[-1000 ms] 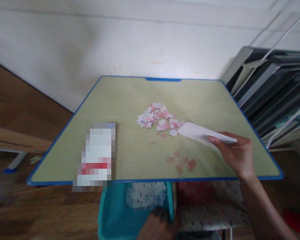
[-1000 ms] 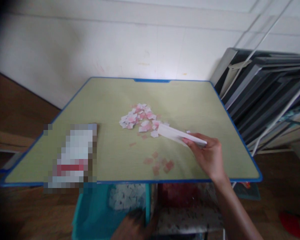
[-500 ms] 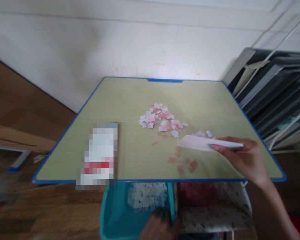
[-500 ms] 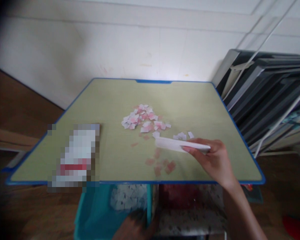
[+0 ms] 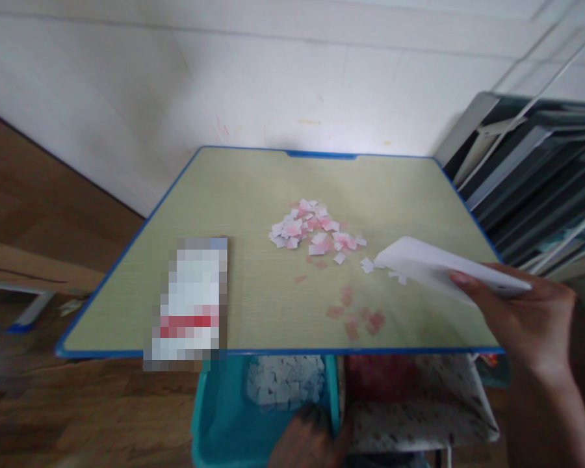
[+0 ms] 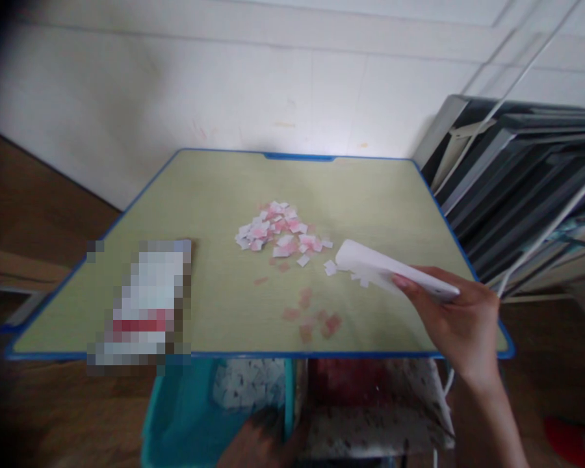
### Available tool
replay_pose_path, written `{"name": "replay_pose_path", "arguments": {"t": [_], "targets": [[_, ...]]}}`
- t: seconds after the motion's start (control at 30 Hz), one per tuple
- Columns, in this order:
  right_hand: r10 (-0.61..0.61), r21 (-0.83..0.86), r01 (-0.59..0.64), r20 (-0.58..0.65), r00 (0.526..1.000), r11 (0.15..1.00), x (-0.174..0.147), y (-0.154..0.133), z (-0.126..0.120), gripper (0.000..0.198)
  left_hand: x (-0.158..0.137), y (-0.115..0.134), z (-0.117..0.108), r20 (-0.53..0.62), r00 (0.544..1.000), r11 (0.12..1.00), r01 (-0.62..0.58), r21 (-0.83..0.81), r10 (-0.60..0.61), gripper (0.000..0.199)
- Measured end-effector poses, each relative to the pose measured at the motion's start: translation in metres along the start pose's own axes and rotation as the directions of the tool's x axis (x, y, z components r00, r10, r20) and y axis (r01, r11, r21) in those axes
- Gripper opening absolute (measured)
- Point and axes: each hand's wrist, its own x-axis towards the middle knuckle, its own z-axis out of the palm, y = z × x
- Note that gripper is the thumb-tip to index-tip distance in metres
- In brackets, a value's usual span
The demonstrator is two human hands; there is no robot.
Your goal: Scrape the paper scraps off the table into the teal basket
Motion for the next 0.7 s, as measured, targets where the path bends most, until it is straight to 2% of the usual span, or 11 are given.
{"name": "replay_pose_path", "arguments": {"t": [0.13,0.2,0.37,0.5,0.6,0.7], "targets": [[0.046,0.025,-0.048,0.070,0.996,0.999,-0.004,0.000,0.005,0.011,-0.002,0.000,-0.002,-0.104,0.994,1.000,0.018,0.007,-0.017,0.043],[0.079,0.014,-0.080,0.052,0.996,0.997,-0.005,0.001,0.006,0.012,-0.002,0.000,-0.004,-0.176,0.984,1.000,0.027,0.000,-0.026,0.045],[0.145,-0.024,-0.151,-0.160,0.976,0.988,-0.007,0.007,0.000,0.013,-0.002,0.000,-0.003,-0.265,0.963,0.999,0.049,0.010,-0.045,0.052],[0.245,0.016,-0.252,-0.298,0.923,0.968,-0.002,0.017,-0.001,0.020,-0.001,-0.002,-0.002,-0.295,0.955,0.999,0.043,0.022,-0.035,0.054],[0.325,0.050,-0.330,-0.365,0.873,0.943,0.004,0.028,0.003,0.024,-0.001,-0.002,-0.001,-0.311,0.949,0.999,0.052,0.016,-0.045,0.053],[0.360,0.063,-0.363,-0.370,0.856,0.930,0.008,0.037,0.009,0.026,-0.001,-0.002,0.001,-0.334,0.942,0.998,0.055,0.030,-0.042,0.053]]}}
